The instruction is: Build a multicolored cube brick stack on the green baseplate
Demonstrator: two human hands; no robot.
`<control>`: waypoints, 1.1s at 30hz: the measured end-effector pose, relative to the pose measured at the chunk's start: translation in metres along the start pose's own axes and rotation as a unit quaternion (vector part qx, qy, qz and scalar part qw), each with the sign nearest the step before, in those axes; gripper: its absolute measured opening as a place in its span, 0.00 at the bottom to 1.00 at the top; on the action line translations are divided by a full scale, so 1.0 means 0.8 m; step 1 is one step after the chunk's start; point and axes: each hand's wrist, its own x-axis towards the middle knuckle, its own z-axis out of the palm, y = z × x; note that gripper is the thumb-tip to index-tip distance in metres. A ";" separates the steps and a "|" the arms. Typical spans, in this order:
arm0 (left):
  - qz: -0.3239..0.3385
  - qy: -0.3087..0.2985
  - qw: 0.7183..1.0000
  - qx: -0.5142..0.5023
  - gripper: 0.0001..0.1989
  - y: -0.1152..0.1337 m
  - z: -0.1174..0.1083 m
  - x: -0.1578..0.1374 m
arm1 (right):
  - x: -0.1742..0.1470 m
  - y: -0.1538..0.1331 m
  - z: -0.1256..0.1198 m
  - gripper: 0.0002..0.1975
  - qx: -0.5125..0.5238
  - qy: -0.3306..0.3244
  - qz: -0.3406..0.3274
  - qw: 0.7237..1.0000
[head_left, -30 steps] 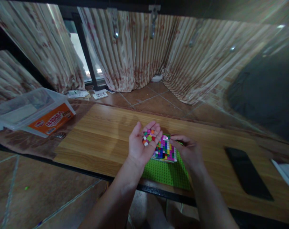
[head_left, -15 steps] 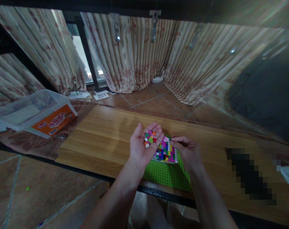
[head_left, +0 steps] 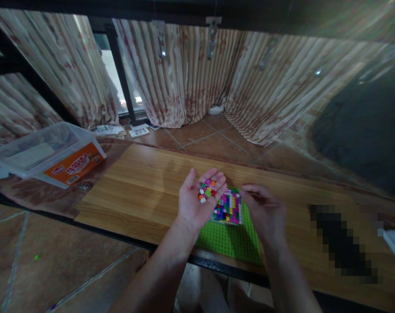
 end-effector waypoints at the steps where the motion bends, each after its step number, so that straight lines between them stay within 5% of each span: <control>1: -0.001 -0.002 1.000 0.002 0.23 -0.001 0.000 0.000 | -0.003 -0.006 0.001 0.05 -0.006 0.005 -0.039 0.999; 5: -0.006 -0.013 1.000 0.012 0.24 -0.004 0.000 0.000 | -0.020 -0.034 0.008 0.05 -0.032 -0.097 -0.110 0.989; 11: -0.013 -0.041 0.999 0.013 0.26 -0.007 0.001 -0.001 | -0.032 -0.043 0.025 0.09 -0.089 -0.187 -0.102 0.973; 20: 0.005 -0.034 0.999 -0.003 0.26 -0.008 0.000 0.000 | -0.030 -0.039 0.023 0.06 -0.083 -0.173 -0.074 0.979; 28: 0.021 -0.022 0.999 -0.011 0.24 -0.002 -0.002 0.002 | -0.008 -0.019 0.004 0.09 -0.030 -0.012 -0.021 0.999; 33: 0.029 -0.020 0.999 -0.010 0.23 -0.001 -0.002 0.002 | 0.003 -0.016 -0.014 0.14 -0.120 -0.004 -0.042 0.992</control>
